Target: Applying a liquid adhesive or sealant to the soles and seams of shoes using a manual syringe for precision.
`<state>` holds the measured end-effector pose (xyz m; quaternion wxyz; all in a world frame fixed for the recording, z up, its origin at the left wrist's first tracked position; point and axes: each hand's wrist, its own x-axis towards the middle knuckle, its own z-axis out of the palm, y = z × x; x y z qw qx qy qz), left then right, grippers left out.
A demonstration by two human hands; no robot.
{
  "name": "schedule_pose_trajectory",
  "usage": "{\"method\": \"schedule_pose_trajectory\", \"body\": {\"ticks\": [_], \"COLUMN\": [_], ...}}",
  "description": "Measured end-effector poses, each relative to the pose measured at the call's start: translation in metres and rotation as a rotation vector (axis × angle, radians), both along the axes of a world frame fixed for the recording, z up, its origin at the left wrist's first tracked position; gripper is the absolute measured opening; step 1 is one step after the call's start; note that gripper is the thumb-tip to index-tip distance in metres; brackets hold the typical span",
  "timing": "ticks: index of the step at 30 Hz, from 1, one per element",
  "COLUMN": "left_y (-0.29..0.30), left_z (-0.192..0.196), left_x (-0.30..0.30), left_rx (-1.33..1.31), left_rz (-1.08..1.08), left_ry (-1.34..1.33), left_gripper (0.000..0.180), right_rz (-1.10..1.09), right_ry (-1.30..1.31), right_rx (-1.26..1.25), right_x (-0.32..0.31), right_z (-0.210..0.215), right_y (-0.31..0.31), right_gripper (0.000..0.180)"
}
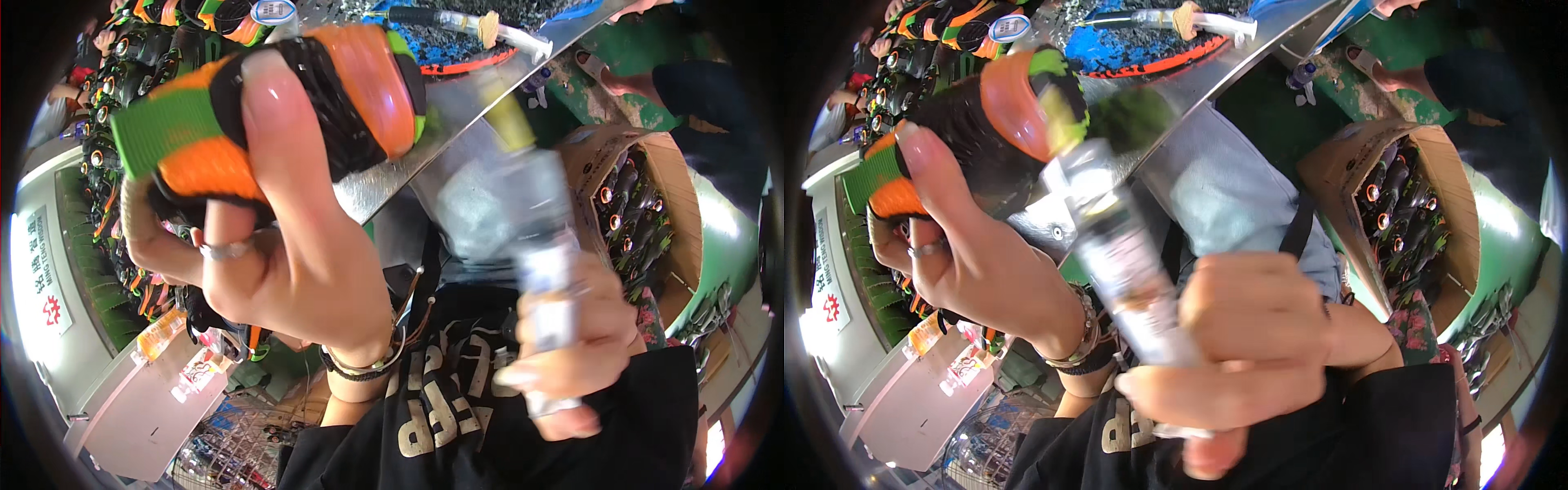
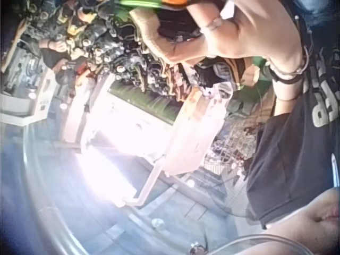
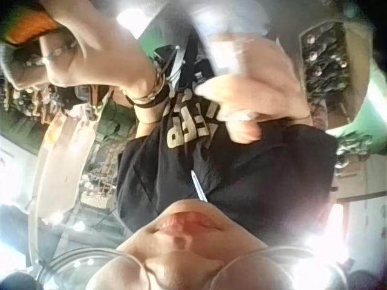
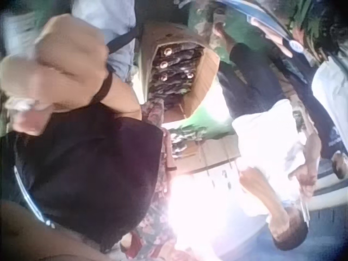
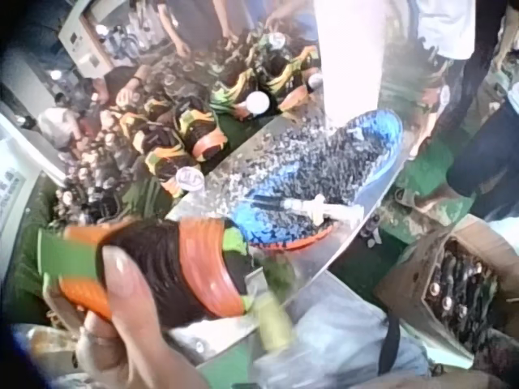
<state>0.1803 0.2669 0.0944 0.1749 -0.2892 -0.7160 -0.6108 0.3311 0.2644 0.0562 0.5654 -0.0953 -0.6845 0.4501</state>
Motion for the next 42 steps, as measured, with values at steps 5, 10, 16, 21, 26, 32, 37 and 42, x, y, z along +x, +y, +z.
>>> {"method": "schedule_pose_trajectory", "body": {"ticks": [5,10,16,21,26,32,37,42], "left_y": [-0.049,-0.097,-0.101,-0.124,-0.14,-0.146,-0.145,-0.144], "left_z": [-0.021,-0.037,-0.047,-0.035,-0.03,-0.032,-0.034,-0.035], "left_x": [0.004,0.02,0.028,0.014,0.008,0.013,0.016,0.018], "left_rx": [-0.082,-0.689,-0.708,-0.738,-0.775,-0.774,-0.757,-0.747], "left_rz": [-0.218,0.07,-0.201,-0.38,-0.463,-0.483,-0.477,-0.472], "left_ry": [0.2,0.822,0.719,0.695,0.668,0.649,0.641,0.634], "left_gripper": [0.048,0.076,0.074,0.071,0.069,0.067,0.065,0.063], "right_rz": [-0.219,-0.269,-0.194,-0.055,0.18,0.137,0.209,0.387], "right_ry": [0.017,-0.175,-0.108,-0.028,0.093,0.053,0.017,-0.142], "right_rx": [-0.132,-0.504,-0.68,-0.753,-0.552,-0.295,-0.26,-0.278], "right_x": [0.017,0.025,0.031,0.04,0.045,0.038,0.039,0.053], "right_z": [-0.006,-0.006,0.007,0.026,0.028,0.001,0.005,0.009], "right_y": [0.054,0.119,0.126,0.093,0.036,0.013,0.019,0.022], "right_gripper": [0.045,0.056,0.054,0.041,0.054,0.066,0.065,0.053]}}
